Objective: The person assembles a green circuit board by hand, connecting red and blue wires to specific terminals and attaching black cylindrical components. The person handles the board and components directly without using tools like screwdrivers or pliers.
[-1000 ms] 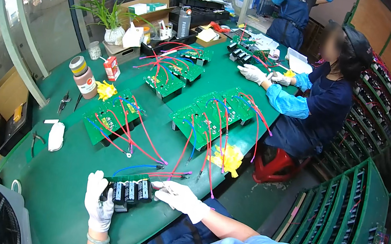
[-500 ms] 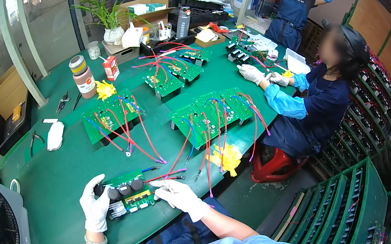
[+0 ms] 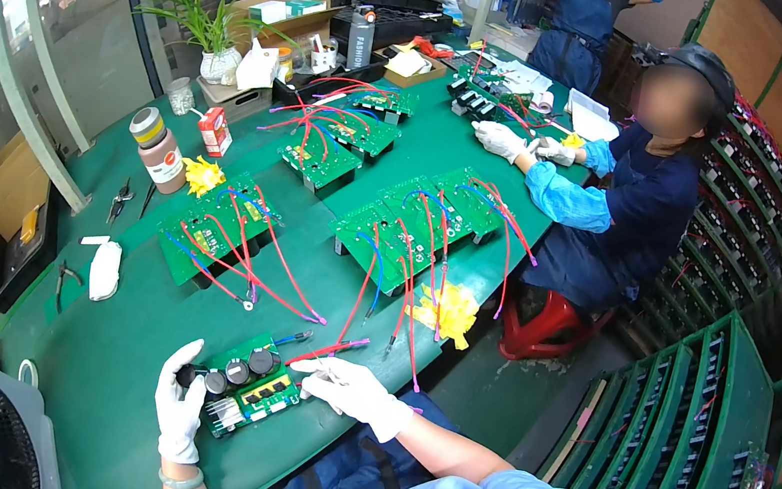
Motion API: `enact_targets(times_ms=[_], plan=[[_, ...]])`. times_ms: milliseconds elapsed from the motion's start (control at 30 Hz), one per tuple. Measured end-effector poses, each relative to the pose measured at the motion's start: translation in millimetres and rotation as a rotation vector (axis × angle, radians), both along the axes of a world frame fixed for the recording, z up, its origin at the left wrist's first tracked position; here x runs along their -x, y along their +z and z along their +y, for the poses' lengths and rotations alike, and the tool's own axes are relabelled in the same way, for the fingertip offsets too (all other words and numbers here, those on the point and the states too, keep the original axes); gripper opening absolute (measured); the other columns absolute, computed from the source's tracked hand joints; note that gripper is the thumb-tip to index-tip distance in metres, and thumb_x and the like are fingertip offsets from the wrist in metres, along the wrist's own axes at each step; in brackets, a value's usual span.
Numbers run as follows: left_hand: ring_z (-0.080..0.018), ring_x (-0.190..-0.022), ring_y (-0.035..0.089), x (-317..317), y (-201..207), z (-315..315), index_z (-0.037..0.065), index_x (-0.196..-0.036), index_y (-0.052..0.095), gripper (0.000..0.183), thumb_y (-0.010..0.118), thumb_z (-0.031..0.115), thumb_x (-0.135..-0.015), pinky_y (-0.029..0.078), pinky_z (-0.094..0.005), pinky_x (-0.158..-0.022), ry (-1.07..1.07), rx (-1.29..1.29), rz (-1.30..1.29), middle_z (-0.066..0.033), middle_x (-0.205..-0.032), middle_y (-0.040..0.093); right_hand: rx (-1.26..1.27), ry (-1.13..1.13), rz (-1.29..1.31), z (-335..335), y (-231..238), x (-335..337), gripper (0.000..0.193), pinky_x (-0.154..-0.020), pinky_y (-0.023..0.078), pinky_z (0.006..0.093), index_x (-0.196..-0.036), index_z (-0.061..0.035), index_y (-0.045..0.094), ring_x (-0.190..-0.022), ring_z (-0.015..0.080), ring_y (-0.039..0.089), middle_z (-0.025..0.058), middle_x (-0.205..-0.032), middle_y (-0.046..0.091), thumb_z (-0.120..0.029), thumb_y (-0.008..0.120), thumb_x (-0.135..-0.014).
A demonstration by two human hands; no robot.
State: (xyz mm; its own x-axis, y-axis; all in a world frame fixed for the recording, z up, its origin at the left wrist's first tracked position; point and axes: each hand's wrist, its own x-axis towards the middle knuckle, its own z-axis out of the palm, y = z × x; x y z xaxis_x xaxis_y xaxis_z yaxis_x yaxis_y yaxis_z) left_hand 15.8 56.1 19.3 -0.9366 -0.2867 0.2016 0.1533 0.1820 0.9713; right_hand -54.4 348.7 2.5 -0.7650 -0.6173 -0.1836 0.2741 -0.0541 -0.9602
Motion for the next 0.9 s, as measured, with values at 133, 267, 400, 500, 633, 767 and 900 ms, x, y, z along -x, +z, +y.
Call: enact_targets(times_ms=[133,267,400,500,633,767,900], plan=[[-0.0241,-0.132,0.051,-0.9,10.8,17.9,0.001,-0.133,0.058,0.050,0.061,-0.003,-0.083,0.037,-0.0382,-0.113,0.036,0.022,0.024,-0.0134,-0.141,0.057,-0.012,0.007,0.028,2.2,-0.1,-0.5,0.044,-0.053,0.037,0.0172,-0.143,-0.0057,0.056,-0.062,0.0009,0.046,-0.0012,-0.099,0.070,-0.022,0.060,-0.102],[-0.0283,-0.134,0.048,-3.6,22.8,25.5,0.007,-0.132,0.063,0.054,0.071,0.007,-0.079,0.038,-0.0412,-0.112,-0.009,0.425,0.097,-0.0145,-0.146,0.053,0.001,0.016,0.022,2.3,-3.1,0.1,0.043,-0.054,0.038,0.0176,-0.143,-0.0067,0.056,-0.063,0.0009,0.047,-0.0013,-0.100,0.070,-0.022,0.060,-0.103],[-0.0310,-0.133,0.049,-4.5,24.9,24.9,0.008,-0.133,0.064,0.059,0.074,0.007,-0.074,0.041,-0.0421,-0.110,-0.008,0.634,0.082,-0.0152,-0.144,0.053,-0.032,0.028,0.052,1.8,-6.6,0.0,0.043,-0.054,0.039,0.0183,-0.143,-0.0087,0.056,-0.063,0.0013,0.048,-0.0016,-0.099,0.070,-0.023,0.060,-0.102],[-0.0317,-0.129,0.051,-4.6,20.4,25.7,0.008,-0.129,0.066,0.059,0.075,0.003,-0.071,0.044,-0.0416,-0.107,0.014,0.570,0.082,-0.0149,-0.140,0.054,-0.024,0.015,0.057,0.9,-12.6,-0.6,0.044,-0.054,0.040,0.0187,-0.143,-0.0102,0.058,-0.063,0.0018,0.049,-0.0018,-0.099,0.070,-0.025,0.062,-0.102],[-0.0330,-0.129,0.051,-4.6,16.4,22.3,0.008,-0.124,0.068,0.055,0.075,0.003,-0.070,0.044,-0.0436,-0.107,0.013,0.624,0.092,-0.0152,-0.139,0.055,-0.066,-0.017,0.044,0.1,-9.4,-1.5,0.044,-0.054,0.040,0.0193,-0.140,-0.0112,0.060,-0.062,0.0021,0.049,-0.0020,-0.097,0.070,-0.027,0.065,-0.100],[-0.0377,-0.138,0.044,0.4,18.3,25.9,0.008,-0.125,0.067,0.056,0.077,0.006,-0.069,0.038,-0.0497,-0.113,0.052,0.748,0.173,-0.0161,-0.144,0.052,-0.086,-0.026,0.017,2.0,-6.0,1.1,0.044,-0.054,0.040,0.0194,-0.140,-0.0117,0.061,-0.063,0.0019,0.049,-0.0025,-0.095,0.069,-0.027,0.066,-0.099],[-0.0427,-0.142,0.039,-7.1,35.7,31.2,0.008,-0.128,0.064,0.063,0.081,0.013,-0.067,0.028,-0.0563,-0.119,0.073,0.909,0.172,-0.0160,-0.147,0.051,-0.086,-0.020,-0.007,0.1,0.4,0.0,0.043,-0.054,0.039,0.0191,-0.139,-0.0120,0.062,-0.063,0.0010,0.049,-0.0034,-0.094,0.068,-0.027,0.067,-0.099]])
